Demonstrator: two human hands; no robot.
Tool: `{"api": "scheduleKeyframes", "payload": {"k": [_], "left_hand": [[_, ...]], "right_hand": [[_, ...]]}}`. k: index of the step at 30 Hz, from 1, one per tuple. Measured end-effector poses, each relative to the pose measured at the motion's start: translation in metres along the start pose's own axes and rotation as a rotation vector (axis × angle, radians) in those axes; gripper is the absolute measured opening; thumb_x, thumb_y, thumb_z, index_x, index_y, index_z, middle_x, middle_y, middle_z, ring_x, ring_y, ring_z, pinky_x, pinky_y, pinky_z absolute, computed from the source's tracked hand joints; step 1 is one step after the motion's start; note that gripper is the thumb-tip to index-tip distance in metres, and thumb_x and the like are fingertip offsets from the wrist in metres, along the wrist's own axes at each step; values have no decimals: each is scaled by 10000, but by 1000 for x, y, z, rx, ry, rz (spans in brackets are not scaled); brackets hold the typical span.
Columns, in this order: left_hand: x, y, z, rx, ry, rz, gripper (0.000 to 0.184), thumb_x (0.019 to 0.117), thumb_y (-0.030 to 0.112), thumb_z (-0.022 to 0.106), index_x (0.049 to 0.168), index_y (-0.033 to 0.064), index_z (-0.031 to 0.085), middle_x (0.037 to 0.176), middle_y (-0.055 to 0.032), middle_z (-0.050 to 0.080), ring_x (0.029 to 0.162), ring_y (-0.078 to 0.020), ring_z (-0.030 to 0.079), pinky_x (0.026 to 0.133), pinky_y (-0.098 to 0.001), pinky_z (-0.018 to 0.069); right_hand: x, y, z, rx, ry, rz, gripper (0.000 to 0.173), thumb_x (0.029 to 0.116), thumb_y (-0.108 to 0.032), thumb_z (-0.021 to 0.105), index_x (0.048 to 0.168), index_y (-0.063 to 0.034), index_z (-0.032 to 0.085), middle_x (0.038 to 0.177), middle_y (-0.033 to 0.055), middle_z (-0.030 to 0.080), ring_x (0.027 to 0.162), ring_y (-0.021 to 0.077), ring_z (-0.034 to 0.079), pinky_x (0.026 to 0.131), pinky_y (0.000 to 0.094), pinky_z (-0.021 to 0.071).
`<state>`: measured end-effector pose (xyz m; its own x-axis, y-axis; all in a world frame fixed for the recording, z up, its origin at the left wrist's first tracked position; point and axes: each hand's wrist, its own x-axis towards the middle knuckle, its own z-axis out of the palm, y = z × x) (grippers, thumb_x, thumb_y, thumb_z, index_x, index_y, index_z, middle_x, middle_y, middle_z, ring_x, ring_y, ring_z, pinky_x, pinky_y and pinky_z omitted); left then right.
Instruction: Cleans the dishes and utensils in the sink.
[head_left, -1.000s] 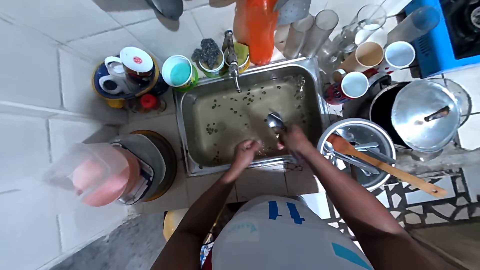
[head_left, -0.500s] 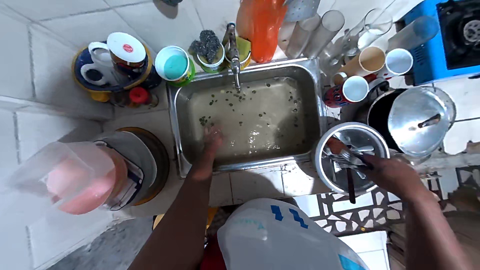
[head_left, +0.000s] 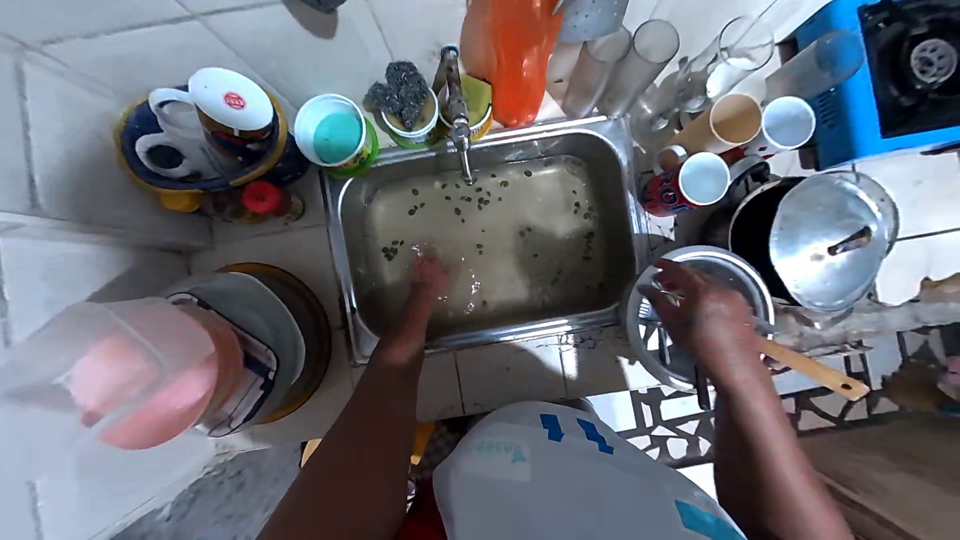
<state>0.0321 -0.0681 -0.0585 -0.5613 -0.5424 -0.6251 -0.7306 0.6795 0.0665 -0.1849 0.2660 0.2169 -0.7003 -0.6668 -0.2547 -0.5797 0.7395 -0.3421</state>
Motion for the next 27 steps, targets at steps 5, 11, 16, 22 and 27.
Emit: {"api": "scheduleKeyframes", "payload": {"k": [5,11,16,22,27], "left_hand": [[-7,-3,0,-141,-5,-31,661,979,351,663,1509,8,467,1602,-249,368,1496,-451,301,1222,-635,182],[4,19,-20,-351,16,-228,515,1038,470,521,1171,7,704,1274,-238,658,1236,-400,608,1014,-618,480],[12,21,-18,-319,39,-270,649,1059,518,436,1398,-23,553,1442,-262,545,1364,-405,510,1111,-610,400],[16,11,-19,-300,-11,-173,459,1053,248,519,1393,-60,541,1483,-285,491,1390,-443,466,1124,-607,391],[13,-25,-29,-680,93,-90,311,1053,150,539,1288,-23,648,1278,-250,656,1218,-382,626,1072,-552,471]], "right_hand": [[18,-71,56,-8,-228,-247,382,1011,-272,628,1342,-85,663,1162,195,725,1090,397,695,957,596,533],[23,-107,113,-27,-529,-359,413,1056,-308,522,1407,-111,613,1272,185,687,1187,383,654,1005,568,509],[13,-87,134,-93,-646,-376,416,1062,-334,504,1395,-106,602,1259,198,679,1149,405,666,959,603,524],[8,-69,145,-97,-682,-381,417,1071,-326,491,1412,-109,592,1269,194,678,1178,396,656,1000,583,509],[25,-77,151,70,-697,-261,398,1069,-334,496,1363,-107,637,1235,178,699,1148,367,673,1008,585,504]]}}
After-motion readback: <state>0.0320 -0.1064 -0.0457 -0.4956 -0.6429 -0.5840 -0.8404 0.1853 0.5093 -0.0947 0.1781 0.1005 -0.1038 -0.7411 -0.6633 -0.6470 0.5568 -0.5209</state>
